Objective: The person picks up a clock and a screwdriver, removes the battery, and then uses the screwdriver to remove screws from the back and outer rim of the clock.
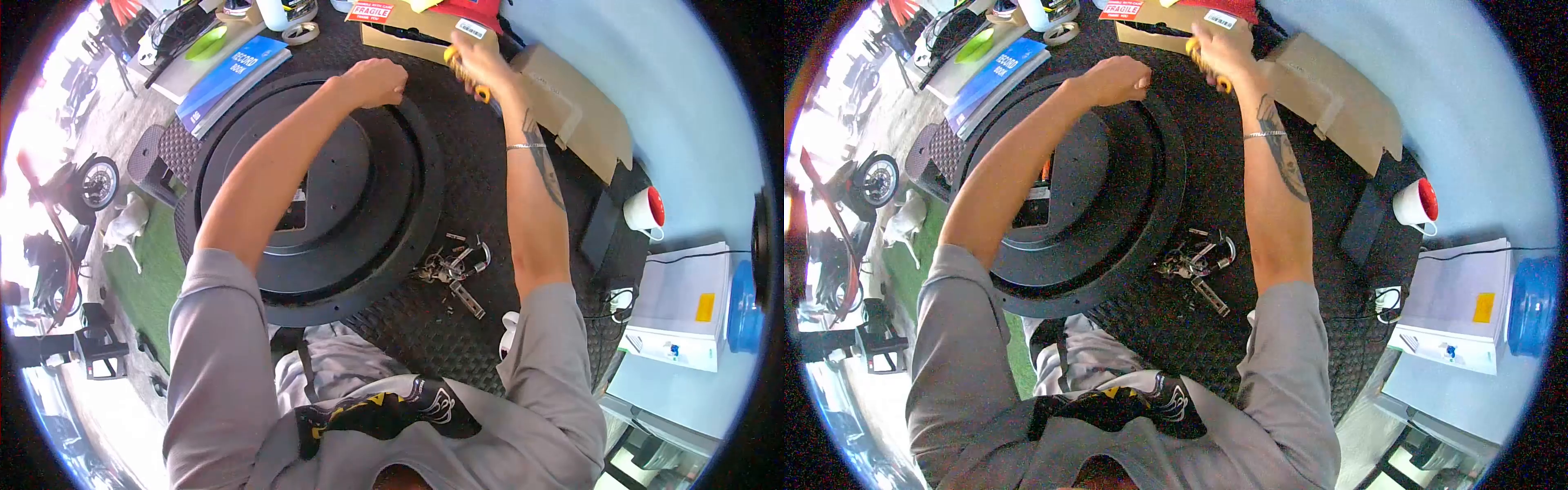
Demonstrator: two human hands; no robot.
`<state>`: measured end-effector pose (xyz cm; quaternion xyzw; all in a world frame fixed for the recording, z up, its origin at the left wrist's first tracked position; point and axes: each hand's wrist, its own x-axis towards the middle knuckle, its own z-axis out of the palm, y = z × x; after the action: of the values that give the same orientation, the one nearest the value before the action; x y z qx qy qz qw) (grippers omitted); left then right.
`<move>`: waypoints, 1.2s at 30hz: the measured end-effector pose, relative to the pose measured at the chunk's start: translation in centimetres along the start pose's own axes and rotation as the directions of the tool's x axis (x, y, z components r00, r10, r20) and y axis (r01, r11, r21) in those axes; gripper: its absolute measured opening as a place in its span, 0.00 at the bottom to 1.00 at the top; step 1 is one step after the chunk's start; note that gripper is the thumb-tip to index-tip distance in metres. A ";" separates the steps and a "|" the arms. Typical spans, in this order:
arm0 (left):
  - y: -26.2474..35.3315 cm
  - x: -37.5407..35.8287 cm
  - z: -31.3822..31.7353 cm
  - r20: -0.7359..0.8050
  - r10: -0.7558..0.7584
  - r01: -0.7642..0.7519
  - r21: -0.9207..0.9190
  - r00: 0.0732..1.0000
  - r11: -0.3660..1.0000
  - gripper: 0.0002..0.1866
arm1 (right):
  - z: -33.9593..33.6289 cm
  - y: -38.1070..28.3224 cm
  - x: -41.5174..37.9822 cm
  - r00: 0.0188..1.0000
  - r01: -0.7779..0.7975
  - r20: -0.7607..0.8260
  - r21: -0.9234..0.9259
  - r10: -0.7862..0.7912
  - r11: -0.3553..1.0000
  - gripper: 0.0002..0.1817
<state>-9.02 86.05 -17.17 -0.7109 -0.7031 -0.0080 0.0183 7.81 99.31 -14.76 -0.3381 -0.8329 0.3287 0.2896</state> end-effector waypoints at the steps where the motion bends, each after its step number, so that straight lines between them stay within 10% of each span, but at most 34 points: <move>1: -0.9 0.0 0.0 0.000 0.080 -0.080 -0.019 0.997 0.997 0.09 | 0.5 1.2 -0.1 0.986 -0.106 0.115 -0.110 0.119 0.988 0.39; 6: -0.9 0.1 -1.0 0.033 0.259 -0.259 -0.001 0.965 0.966 0.06 | 1.7 4.3 -1.7 0.919 -0.255 0.229 -0.275 0.320 0.927 0.39; 24: -0.9 2.4 -0.3 0.237 0.415 -0.458 0.168 0.878 0.873 0.09 | 2.3 7.4 -2.2 0.888 -0.450 0.219 0.220 0.405 0.866 0.38; 29: 2.5 2.3 -3.1 0.550 0.051 -0.151 0.138 0.833 0.979 0.16 | 2.3 7.7 -2.0 0.904 -0.421 0.202 0.257 0.378 0.870 0.37; 33: 1.6 3.8 -1.1 0.437 0.101 -0.138 0.054 0.894 0.989 0.17 | 2.2 7.6 -2.2 0.898 -0.433 0.207 0.268 0.388 0.861 0.37; 36: 1.8 4.4 -1.1 0.581 -0.252 0.311 -0.001 0.774 0.951 0.18 | 2.1 7.5 -2.1 0.891 -0.450 0.211 0.279 0.402 0.849 0.35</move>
<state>-7.16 90.41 -15.89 -0.5667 -0.7726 0.1698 -0.2304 10.41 101.13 -22.18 -0.4383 -0.6910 0.5392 0.1990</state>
